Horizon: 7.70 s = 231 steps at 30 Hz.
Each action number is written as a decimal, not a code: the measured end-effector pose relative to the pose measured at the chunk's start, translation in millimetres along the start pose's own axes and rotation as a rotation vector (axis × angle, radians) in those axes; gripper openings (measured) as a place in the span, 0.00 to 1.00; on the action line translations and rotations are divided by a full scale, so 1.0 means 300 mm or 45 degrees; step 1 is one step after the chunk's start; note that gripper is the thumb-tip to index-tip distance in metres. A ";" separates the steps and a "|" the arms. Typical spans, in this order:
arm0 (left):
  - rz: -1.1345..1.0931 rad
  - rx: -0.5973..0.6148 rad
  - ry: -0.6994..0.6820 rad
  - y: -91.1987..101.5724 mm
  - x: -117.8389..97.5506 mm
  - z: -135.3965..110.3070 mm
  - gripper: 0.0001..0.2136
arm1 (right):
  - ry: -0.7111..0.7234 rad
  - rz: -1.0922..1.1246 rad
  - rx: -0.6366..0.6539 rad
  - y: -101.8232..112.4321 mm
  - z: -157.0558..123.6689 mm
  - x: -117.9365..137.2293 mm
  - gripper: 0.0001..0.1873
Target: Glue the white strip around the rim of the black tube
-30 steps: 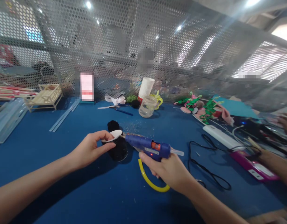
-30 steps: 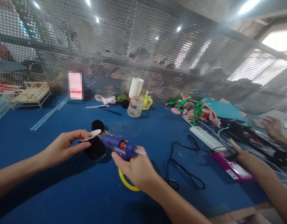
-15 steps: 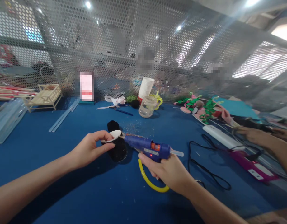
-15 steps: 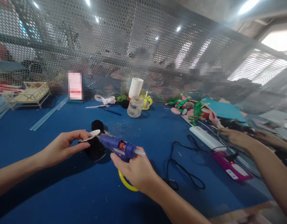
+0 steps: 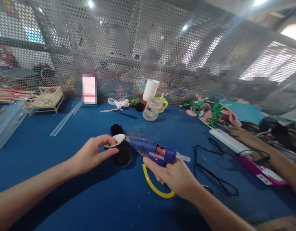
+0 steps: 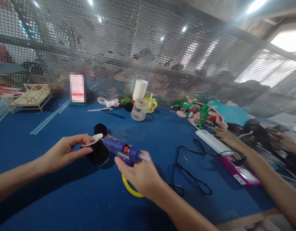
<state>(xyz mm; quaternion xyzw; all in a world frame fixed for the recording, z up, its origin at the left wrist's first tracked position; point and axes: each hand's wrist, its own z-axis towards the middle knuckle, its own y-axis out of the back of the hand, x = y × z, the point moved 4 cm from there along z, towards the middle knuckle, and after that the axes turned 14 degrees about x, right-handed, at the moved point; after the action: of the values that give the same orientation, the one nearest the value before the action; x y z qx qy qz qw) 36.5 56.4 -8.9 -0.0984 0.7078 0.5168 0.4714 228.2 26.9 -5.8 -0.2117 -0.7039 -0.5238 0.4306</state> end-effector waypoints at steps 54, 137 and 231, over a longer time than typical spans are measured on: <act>0.028 -0.038 -0.020 0.003 0.006 0.002 0.08 | -0.020 0.328 -0.028 0.056 0.068 -0.069 0.11; -0.302 -0.180 -0.181 0.038 -0.025 -0.015 0.06 | 0.197 0.150 0.347 -0.033 0.082 0.011 0.10; 0.005 0.055 -0.045 -0.061 -0.108 -0.042 0.04 | 0.342 -0.030 0.280 -0.071 0.039 0.047 0.09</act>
<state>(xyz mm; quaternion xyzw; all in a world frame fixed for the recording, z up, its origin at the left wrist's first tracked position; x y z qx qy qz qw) 58.1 26.4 4.7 -0.0777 0.7106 0.5040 0.4848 200.4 27.8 -6.9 -0.0830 -0.6956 -0.4722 0.5351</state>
